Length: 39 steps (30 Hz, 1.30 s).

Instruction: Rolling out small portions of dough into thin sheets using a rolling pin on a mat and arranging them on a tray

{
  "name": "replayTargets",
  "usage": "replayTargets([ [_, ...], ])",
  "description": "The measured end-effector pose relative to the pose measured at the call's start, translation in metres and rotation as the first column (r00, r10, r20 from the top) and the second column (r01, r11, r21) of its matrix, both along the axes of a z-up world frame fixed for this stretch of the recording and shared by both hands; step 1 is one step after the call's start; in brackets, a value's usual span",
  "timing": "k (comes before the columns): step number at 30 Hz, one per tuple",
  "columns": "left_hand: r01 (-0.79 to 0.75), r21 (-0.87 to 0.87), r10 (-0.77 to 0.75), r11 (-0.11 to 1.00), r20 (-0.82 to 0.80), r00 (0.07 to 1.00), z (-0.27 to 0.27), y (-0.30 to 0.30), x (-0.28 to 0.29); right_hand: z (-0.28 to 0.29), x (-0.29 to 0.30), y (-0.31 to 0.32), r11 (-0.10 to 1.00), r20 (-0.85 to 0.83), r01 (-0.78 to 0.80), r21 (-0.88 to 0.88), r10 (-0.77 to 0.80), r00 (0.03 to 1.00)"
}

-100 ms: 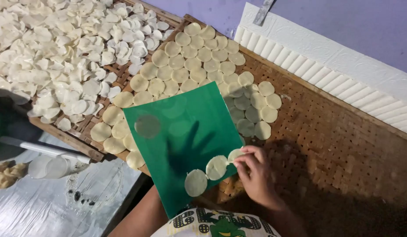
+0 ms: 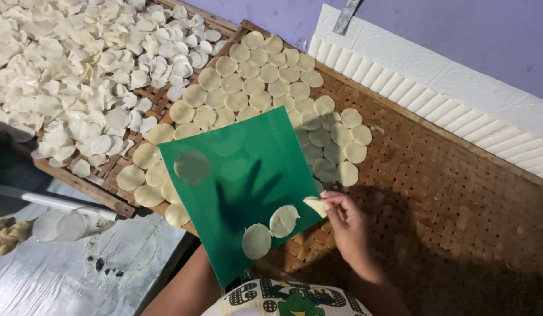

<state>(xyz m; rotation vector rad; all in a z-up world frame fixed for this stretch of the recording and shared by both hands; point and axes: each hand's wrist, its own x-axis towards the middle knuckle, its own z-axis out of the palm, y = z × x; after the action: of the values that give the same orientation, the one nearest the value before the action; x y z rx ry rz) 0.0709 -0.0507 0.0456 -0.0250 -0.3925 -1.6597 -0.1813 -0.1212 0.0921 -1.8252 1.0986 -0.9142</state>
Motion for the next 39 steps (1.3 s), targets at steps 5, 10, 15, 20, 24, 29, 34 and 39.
replayTargets([
  [5,0.078,-0.066,-0.091,0.995,-0.231,0.969,-0.045,-0.007,0.009,0.014,-0.022,-0.033,0.834,0.277,0.258,0.487,-0.428,0.86],
  [10,0.088,-0.046,-0.097,0.995,-0.233,0.968,-0.045,-0.003,0.004,-0.033,-0.054,-0.1,0.82,0.18,0.465,0.335,-0.54,0.822],
  [15,0.092,-0.007,-0.09,0.996,-0.257,0.962,-0.034,-0.002,-0.003,-0.075,-0.065,-0.141,0.813,0.109,0.514,0.274,-0.557,0.823],
  [20,0.144,0.049,-0.129,0.988,-0.226,0.966,-0.007,0.0,-0.002,-0.09,-0.071,-0.157,0.833,0.043,0.526,0.171,-0.54,0.841],
  [24,0.111,0.053,-0.097,0.992,-0.222,0.97,-0.015,-0.001,-0.001,-0.122,-0.089,-0.18,0.845,-0.089,0.533,0.041,-0.528,0.844],
  [29,0.071,0.05,-0.059,0.996,-0.215,0.975,-0.027,-0.004,-0.001,-0.132,-0.098,-0.189,0.856,-0.25,0.504,-0.117,-0.516,0.819],
  [34,0.017,0.045,-0.007,0.999,-0.206,0.978,-0.039,-0.005,0.0,-0.08,-0.072,-0.156,0.838,-0.16,0.535,0.108,-0.516,0.841],
  [39,0.01,0.04,-0.002,0.999,-0.197,0.98,-0.005,0.0,0.013,-0.007,-0.023,-0.087,0.821,0.164,0.536,0.198,-0.567,0.807],
])
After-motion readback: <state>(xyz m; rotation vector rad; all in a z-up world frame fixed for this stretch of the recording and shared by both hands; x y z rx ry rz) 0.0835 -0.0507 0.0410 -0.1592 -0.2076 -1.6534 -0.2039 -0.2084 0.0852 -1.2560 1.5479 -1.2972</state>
